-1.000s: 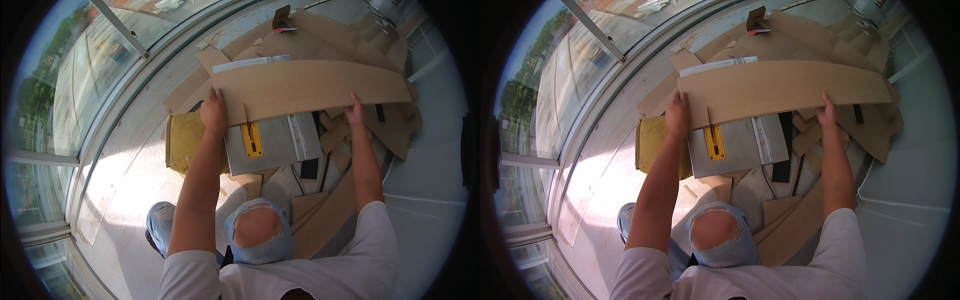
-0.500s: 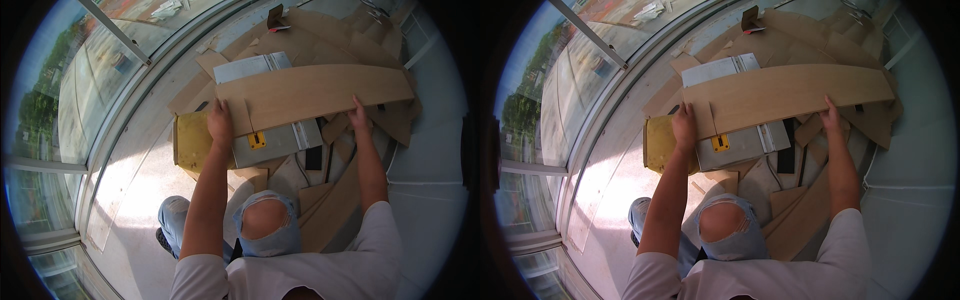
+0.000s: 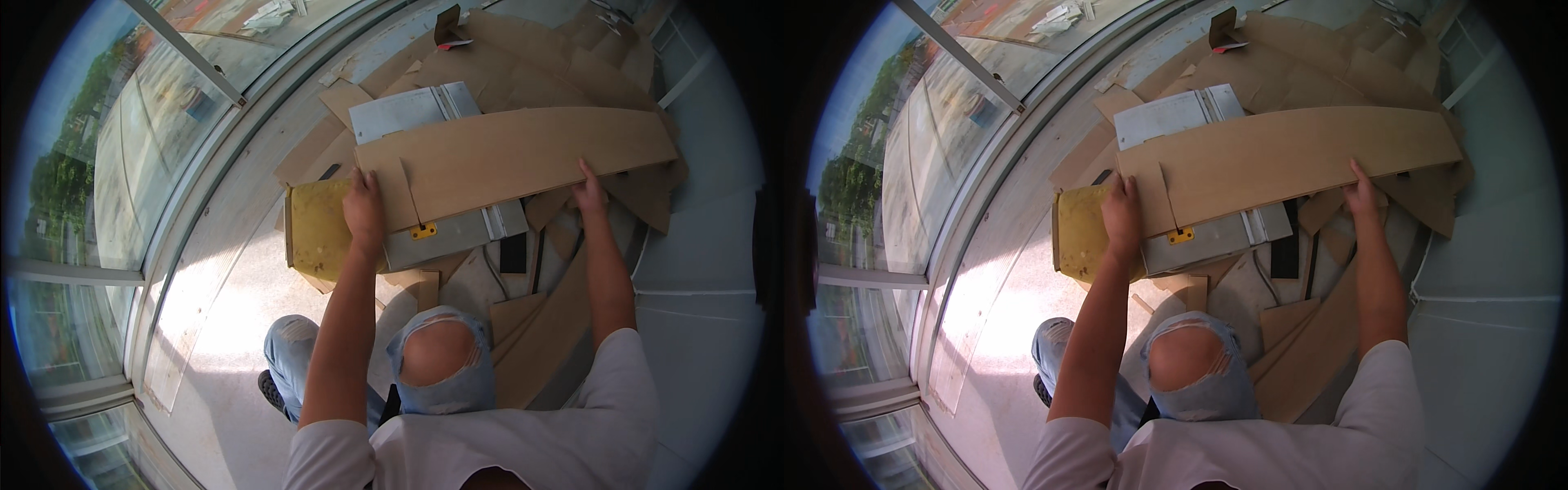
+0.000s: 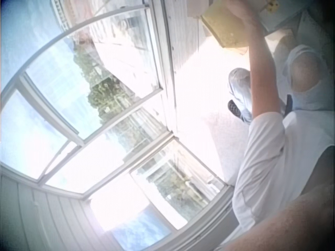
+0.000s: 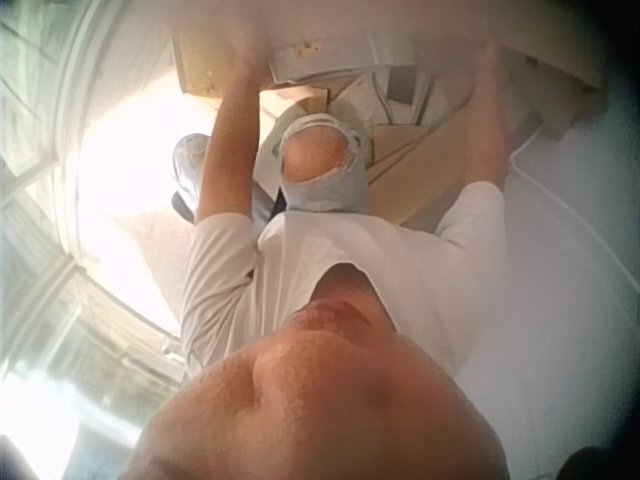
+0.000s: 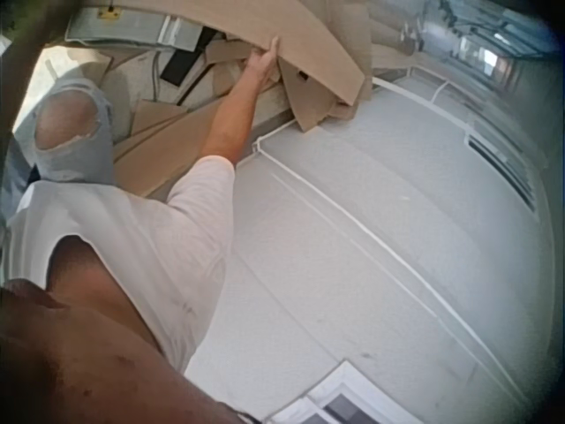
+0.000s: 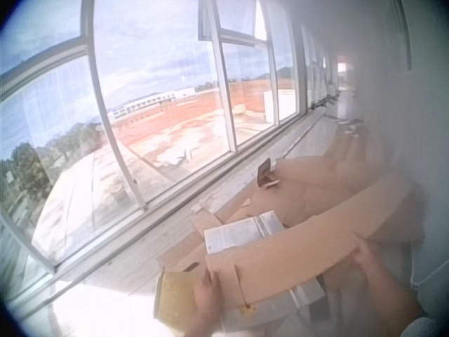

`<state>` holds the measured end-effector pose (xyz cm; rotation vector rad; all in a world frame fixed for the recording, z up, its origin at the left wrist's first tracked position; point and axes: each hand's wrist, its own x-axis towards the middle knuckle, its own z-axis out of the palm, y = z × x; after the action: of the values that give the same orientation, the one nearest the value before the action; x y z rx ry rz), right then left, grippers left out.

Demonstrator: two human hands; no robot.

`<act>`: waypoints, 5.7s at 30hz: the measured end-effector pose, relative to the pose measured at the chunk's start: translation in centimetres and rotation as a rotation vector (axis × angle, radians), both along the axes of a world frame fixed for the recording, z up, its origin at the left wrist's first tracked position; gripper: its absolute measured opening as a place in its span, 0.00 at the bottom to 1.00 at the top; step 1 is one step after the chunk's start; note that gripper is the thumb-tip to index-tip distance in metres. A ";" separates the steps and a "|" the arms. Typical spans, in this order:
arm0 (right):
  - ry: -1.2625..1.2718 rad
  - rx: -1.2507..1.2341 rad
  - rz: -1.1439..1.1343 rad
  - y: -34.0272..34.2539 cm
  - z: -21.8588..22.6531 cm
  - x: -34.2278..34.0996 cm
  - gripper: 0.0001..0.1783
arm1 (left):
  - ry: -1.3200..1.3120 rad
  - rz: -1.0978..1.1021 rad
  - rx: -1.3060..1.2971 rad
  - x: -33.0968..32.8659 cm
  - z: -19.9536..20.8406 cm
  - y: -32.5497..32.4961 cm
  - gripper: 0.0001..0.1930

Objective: The person cuts laminate flooring planks using a table saw, then carries them into a room. They fit the planks onto the floor, use a tapping block and hammer to secure them, and mark the planks with a pencil for precise cuts.

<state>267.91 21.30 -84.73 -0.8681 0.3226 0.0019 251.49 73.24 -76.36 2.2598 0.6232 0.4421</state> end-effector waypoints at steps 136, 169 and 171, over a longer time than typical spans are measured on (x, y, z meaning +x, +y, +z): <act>-0.558 -1.125 0.019 30.9 7.6 9.0 0.21 | 0.216 0.291 -0.422 -43.0 13.3 21.2 0.27; 0.999 -0.732 -0.062 1.5 -10.1 -50.0 0.48 | 0.353 0.198 0.111 -42.5 3.9 30.0 0.32; 1.007 -0.830 -0.096 0.6 -11.9 -50.7 0.46 | 0.359 0.186 0.041 -41.4 2.9 28.8 0.31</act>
<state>217.23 21.91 -96.59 -1.6385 1.3729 0.2369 210.11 102.07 -73.42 2.3490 1.0203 0.1364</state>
